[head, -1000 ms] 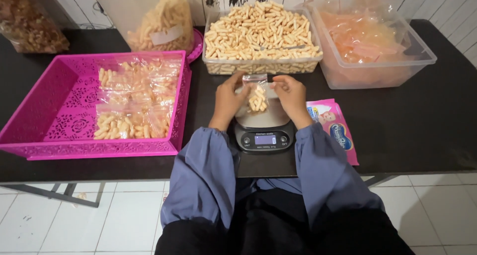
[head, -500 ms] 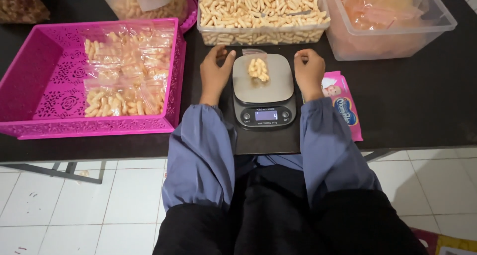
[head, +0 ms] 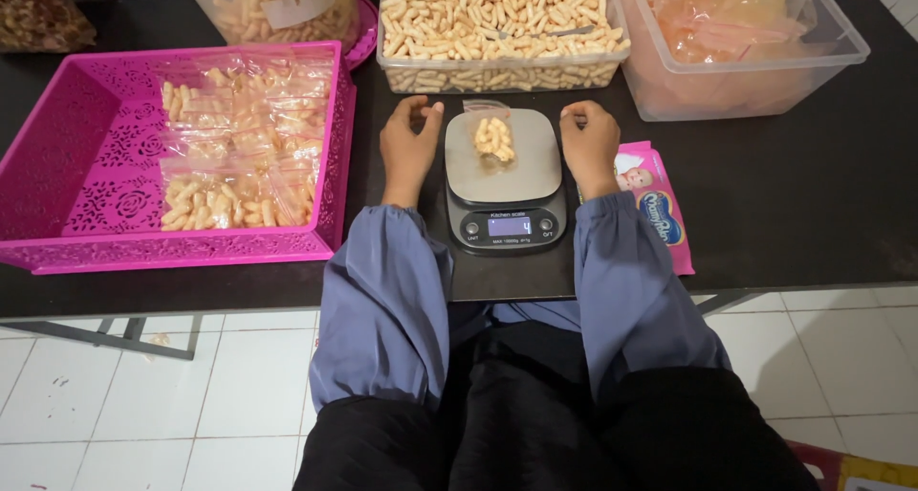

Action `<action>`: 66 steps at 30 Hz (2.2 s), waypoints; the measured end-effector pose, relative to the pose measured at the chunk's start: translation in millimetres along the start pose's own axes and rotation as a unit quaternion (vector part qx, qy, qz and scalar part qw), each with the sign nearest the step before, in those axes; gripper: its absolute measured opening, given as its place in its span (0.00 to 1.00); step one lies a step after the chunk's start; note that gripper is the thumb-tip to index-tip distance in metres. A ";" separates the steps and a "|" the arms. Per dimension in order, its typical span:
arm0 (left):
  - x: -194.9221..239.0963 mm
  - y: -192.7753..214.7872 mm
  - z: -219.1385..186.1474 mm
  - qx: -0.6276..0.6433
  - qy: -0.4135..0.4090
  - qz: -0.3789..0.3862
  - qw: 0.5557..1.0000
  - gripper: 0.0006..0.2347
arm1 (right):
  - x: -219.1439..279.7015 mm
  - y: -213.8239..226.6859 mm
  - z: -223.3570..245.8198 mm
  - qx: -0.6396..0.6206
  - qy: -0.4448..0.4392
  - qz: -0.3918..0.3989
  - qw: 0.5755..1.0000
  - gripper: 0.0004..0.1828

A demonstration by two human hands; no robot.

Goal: Filling small plastic bags with snacks, weighing them on a digital scale, and placing them in a basket.

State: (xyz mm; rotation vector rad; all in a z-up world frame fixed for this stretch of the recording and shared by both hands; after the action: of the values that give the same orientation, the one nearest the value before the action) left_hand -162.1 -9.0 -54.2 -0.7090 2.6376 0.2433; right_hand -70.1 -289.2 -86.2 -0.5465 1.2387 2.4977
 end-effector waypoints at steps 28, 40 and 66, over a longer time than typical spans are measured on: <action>21.3 -43.3 -31.1 0.103 -0.053 0.153 0.981 0.26 | 17.5 1.4 49.7 -0.280 0.102 0.061 0.953 0.22; 25.4 -47.8 -27.2 0.220 0.007 0.146 0.965 0.31 | 21.7 -9.7 61.0 -0.447 0.005 0.228 0.865 0.22; -8.9 -30.9 -57.9 0.310 -0.019 0.089 0.946 0.10 | 14.6 28.9 129.0 -0.497 -0.036 0.179 0.848 0.10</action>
State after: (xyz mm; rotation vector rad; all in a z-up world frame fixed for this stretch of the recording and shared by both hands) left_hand -158.4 -46.8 0.0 -0.2490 2.5199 -0.5028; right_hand -121.2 -200.7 -1.2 -0.4291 -0.1268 3.3276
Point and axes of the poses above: each hand's wrist, its own x-axis away from the middle knuckle, its own y-axis out of the back of the hand, z = x × y, the point moved 3 cm from there along -x, towards the middle knuckle, and after that the axes turned 15 degrees about x, right-handed, at the moved point
